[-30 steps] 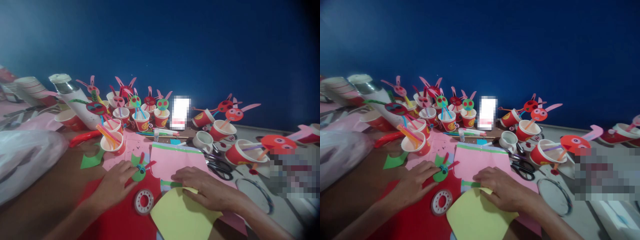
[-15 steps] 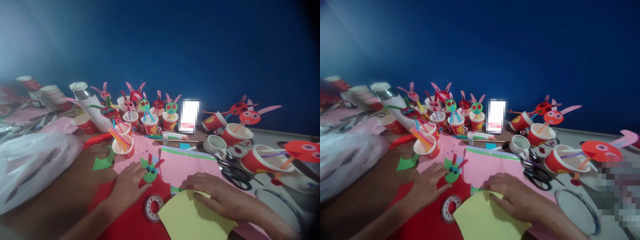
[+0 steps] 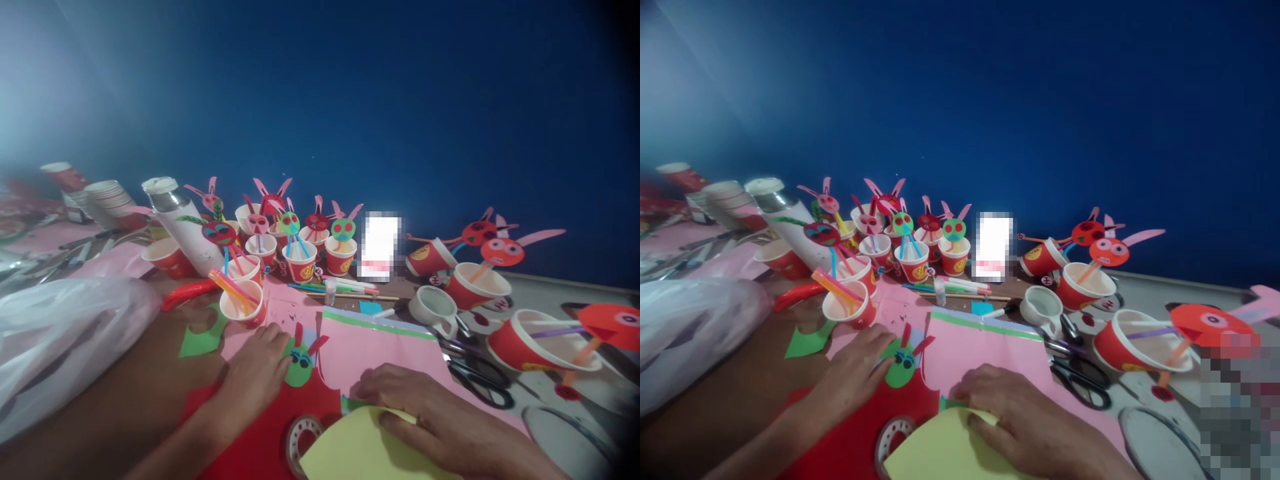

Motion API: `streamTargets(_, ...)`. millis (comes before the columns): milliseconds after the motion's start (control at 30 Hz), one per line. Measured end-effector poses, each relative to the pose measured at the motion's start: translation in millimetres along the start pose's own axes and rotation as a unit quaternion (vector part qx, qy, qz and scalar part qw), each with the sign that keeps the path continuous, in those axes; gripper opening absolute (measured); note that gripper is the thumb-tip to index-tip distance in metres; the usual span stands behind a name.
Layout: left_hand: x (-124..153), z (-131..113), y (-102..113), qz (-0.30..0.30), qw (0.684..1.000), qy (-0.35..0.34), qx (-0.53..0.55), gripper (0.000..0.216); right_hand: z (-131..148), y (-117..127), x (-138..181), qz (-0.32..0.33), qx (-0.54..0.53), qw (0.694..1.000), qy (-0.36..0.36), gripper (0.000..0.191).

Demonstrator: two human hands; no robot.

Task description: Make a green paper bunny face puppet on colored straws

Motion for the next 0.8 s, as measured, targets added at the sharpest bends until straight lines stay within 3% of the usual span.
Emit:
streamTargets(500, -3, 22, -21, 0.055, 0.989, 0.13, 0.047, 0.01, -1, -2, -4, -0.016, -0.033, 0.999, 0.028, 0.029)
streamTargets(800, -2, 19, -19, 0.085, 0.981, 0.137, 0.113, 0.005, 1, -2, -4, -0.02, -0.025, 0.999, 0.029, 0.028)
Point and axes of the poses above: each hand's wrist, its own x-axis away from the middle knuckle, its own y-axis out of the back of the hand, z = x × y, the point moved 9 cm from there along -x, towards the middle knuckle, and after that the axes turned 7 degrees about y, right-handed, at the moved point
